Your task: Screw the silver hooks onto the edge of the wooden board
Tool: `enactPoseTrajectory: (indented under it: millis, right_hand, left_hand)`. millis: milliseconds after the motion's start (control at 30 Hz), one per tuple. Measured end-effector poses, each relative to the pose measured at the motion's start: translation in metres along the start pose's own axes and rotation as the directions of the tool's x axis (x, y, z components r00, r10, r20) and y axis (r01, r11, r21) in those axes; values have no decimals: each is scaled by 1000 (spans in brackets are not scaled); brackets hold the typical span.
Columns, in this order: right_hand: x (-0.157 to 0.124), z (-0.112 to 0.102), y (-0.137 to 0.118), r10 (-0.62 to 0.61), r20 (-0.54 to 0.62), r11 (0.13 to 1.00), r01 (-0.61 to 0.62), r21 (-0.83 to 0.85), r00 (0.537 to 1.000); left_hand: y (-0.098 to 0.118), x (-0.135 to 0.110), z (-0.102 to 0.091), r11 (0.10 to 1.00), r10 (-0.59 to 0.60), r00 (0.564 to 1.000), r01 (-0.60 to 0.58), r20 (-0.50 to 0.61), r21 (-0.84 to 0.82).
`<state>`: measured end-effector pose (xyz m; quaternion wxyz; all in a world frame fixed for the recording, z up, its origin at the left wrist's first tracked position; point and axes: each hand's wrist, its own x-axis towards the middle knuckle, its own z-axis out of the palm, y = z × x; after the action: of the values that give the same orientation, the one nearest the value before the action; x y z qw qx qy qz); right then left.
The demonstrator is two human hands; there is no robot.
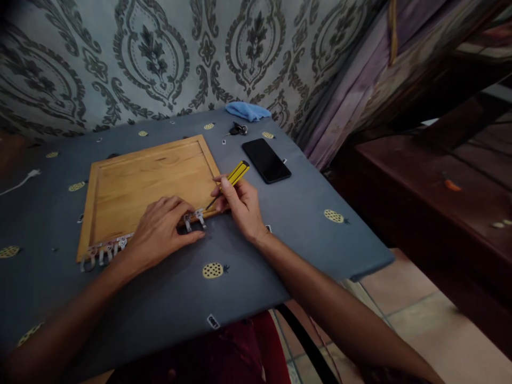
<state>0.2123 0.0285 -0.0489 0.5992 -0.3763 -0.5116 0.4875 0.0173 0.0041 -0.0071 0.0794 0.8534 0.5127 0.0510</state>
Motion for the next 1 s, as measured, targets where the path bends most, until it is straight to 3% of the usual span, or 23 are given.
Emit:
enactPoseTrajectory:
  millis: [1000]
  right_hand:
    - [-2,-1,-3,10,30,999,-9,-32,999]
  left_hand:
    - [6,6,2,996,-68,997,65,-40,-66]
